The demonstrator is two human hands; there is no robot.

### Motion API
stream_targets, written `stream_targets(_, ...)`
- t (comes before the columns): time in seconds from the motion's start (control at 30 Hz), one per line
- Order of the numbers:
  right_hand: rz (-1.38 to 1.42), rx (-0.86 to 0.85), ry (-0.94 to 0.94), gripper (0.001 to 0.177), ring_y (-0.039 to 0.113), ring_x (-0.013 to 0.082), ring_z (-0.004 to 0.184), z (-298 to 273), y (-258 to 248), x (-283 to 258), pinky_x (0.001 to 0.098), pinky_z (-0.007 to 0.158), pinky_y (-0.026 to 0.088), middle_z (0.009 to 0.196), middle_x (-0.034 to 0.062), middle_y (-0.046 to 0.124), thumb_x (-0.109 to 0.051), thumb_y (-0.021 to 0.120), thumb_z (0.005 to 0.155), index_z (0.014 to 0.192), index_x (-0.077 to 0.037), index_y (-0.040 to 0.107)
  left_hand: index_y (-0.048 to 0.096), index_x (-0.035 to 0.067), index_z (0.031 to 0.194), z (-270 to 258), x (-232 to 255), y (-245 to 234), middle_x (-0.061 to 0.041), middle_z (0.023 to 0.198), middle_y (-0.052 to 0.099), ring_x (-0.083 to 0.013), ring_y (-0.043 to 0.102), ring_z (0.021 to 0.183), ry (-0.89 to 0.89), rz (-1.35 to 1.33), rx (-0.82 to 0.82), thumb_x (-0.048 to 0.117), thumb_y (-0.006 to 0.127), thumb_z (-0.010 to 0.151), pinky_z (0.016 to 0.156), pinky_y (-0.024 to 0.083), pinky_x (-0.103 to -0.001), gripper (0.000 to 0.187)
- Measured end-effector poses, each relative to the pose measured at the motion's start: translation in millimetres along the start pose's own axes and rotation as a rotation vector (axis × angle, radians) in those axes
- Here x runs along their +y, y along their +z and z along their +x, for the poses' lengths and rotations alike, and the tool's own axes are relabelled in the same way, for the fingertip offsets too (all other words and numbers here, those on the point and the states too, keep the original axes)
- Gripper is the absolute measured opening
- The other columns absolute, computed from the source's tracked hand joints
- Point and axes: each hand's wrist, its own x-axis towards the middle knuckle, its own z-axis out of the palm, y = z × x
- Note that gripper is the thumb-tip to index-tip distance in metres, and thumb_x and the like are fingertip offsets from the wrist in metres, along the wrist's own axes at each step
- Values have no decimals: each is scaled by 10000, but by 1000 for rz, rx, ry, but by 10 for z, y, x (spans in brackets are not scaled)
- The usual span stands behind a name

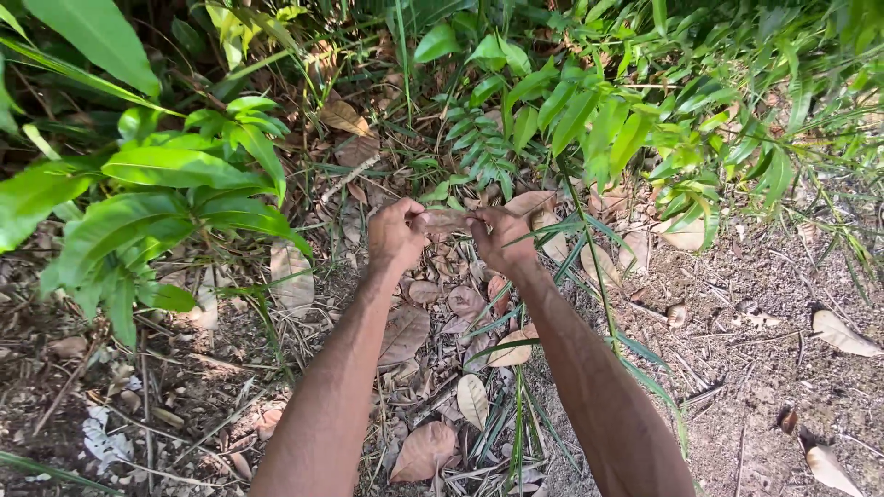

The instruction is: Tearing dry leaves by hand and placing them into a bowl on the ground.

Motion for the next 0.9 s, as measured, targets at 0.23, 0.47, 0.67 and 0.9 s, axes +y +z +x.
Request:
stream_targets(0.23,52,88,24,98,751,369,836,34,-328,-486,492,714,609,841,145,757,-164,783,870,957,-120,775,740,101,945,-195,616,-525,-134,905,730,-300,727,910,141,-37,90,39,747,903,833,567,-399,75)
stream_targets(0.47,179,-18,287,125,711,163,647,259,-580,-580,316,562,572,787,-11,757,-265,745,910,1013,-258,816,747,96,968,15,698,-480,-153,885,743,-349,727,913,132,-155,135,74,708,926,833,558,-445,61)
stream_targets(0.67,323,17,309,157,672,107,612,470,-874,-893,311,535,587,787,19,762,-212,741,909,1045,-229,818,768,147,975,158,1032,-659,-106,889,756,-286,717,916,109,-315,245,170,726,931,828,550,-404,64)
stream_targets(0.9,395,46,254,154,656,58,694,718,-1284,-1566,274,656,569,766,-18,761,-197,759,868,1005,-220,828,802,205,949,127,1436,-1071,-21,792,732,-140,643,744,98,-430,361,255,774,874,689,522,-303,95)
